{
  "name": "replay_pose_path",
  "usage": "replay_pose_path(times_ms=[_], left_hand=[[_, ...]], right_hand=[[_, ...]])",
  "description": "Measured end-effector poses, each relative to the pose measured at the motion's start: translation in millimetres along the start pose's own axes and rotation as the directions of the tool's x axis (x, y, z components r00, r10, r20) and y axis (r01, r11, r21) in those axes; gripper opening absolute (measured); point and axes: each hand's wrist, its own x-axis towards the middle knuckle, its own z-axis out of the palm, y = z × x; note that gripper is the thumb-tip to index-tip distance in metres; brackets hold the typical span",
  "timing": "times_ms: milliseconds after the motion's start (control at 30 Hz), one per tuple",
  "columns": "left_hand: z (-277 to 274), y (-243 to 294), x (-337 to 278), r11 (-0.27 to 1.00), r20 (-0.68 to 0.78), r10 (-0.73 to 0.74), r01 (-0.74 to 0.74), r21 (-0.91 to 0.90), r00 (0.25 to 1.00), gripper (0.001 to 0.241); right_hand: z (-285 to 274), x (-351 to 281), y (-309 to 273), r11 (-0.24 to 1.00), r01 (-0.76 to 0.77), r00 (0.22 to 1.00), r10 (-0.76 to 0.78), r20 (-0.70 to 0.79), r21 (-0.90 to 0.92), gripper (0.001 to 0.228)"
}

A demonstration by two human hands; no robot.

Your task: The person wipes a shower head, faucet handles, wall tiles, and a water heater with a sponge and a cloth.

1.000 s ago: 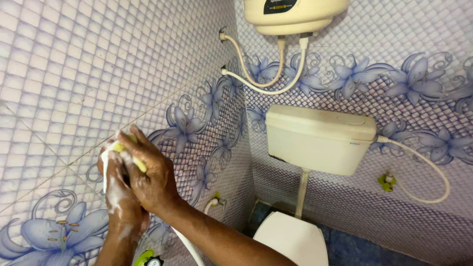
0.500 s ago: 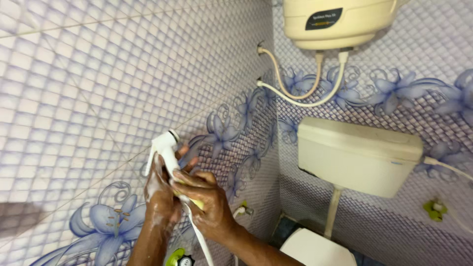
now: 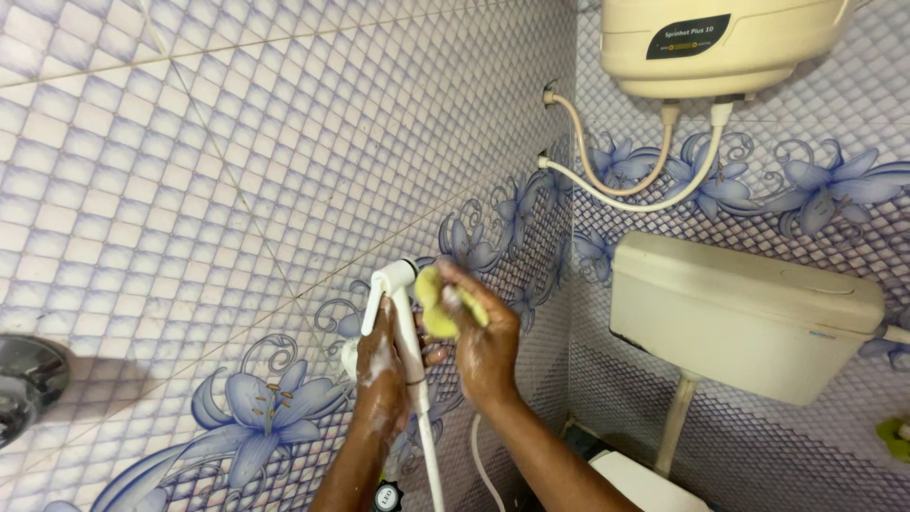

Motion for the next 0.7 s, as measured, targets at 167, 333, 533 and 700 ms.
replay_pose_path(times_ms=[167, 333, 533, 700], left_hand=[[0, -35, 18, 0.921, 0.155, 0.257, -0.291, 0.259, 0.954, 0.034], [-7, -49, 15, 0.755, 0.171, 0.383, -0.414, 0.508, 0.908, 0.026], [6, -36, 28, 0.798, 0.272, 0.431, -0.504, 0.331, 0.861, 0.017], [7, -34, 29, 0.820, 0.303, 0.466, -0.535, 0.205, 0.831, 0.039]], right_hand=[[21, 4, -3, 0.398, 0.720, 0.689, -0.512, 0.513, -0.569, 0.022], [15, 23, -8, 0.061, 0.735, 0.658, -0.307, 0.688, -0.676, 0.021], [19, 33, -11, -0.028, 0.783, 0.579, -0.332, 0.745, -0.621, 0.021], [15, 27, -14, 0.089, 0.943, 0.332, -0.235, 0.914, -0.320, 0.024]])
